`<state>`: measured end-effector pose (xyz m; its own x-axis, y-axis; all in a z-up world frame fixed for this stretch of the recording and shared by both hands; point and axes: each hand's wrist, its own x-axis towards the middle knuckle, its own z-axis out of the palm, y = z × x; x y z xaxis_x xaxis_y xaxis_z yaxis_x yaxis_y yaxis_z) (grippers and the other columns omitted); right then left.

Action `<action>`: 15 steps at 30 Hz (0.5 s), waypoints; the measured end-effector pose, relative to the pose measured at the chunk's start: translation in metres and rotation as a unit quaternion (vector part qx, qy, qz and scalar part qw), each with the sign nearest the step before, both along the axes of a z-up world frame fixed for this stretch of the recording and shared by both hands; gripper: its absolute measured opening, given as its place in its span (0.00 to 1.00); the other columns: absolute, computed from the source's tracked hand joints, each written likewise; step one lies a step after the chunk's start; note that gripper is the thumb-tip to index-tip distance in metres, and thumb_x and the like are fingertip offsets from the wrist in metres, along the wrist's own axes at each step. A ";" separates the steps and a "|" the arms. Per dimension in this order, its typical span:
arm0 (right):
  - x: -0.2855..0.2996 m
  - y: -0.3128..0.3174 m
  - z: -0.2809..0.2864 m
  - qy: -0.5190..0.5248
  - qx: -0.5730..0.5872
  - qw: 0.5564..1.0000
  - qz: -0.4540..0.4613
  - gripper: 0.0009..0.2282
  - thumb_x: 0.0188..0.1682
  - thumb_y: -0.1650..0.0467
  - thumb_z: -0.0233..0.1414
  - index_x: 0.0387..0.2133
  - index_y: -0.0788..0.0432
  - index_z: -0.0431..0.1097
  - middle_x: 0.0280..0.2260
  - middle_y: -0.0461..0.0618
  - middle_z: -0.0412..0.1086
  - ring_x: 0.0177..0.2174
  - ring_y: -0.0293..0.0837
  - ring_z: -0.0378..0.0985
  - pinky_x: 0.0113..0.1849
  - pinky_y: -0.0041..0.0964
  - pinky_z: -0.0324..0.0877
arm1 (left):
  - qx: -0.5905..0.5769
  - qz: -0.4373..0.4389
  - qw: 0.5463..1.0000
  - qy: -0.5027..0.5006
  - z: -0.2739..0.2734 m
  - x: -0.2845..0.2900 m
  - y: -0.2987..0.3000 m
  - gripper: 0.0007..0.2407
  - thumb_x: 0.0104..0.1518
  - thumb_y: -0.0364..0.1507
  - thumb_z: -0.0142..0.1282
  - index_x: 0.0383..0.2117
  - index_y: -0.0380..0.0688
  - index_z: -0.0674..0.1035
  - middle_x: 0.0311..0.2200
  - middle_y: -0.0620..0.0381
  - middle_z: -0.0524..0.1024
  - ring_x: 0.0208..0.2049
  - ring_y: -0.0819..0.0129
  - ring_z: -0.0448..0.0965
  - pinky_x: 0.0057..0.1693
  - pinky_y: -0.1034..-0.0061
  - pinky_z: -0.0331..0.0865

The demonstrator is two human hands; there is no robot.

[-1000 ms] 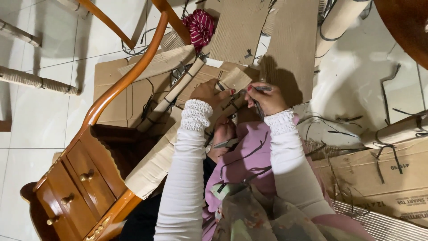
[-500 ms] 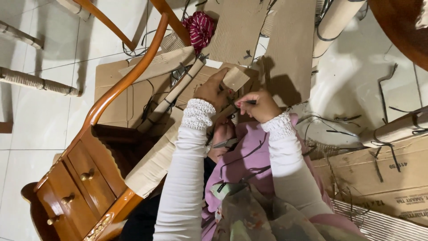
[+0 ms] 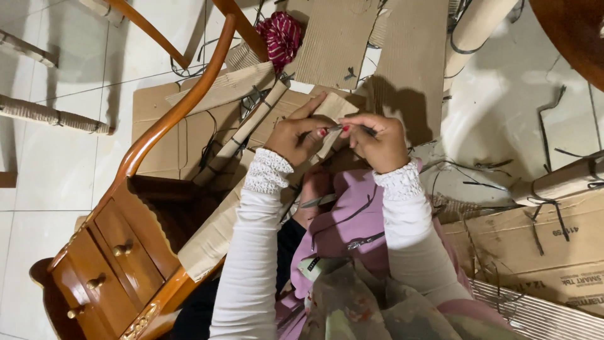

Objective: Wrapping the legs of a small wooden cabinet with cardboard and securing them with plastic ties for protection.

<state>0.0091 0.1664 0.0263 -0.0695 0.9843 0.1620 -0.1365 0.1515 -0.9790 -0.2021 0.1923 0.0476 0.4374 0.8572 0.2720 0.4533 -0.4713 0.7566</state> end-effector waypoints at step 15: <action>0.001 0.028 -0.053 0.088 -0.316 0.937 0.119 0.07 0.38 0.79 0.51 0.25 0.72 0.77 0.18 0.57 0.69 0.18 0.45 0.74 0.26 0.42 0.76 | 0.198 -0.027 0.977 -0.073 -0.017 0.013 -0.003 0.08 0.64 0.33 0.56 0.33 0.51 0.87 0.33 0.57 0.80 0.43 0.50 0.82 0.53 0.56 0.75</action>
<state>0.0103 0.1943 -0.0265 -0.3263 0.8477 -0.4182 -0.2610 -0.5061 -0.8220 -0.1896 0.1895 0.0301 0.4108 0.6483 0.6410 0.3209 -0.7609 0.5639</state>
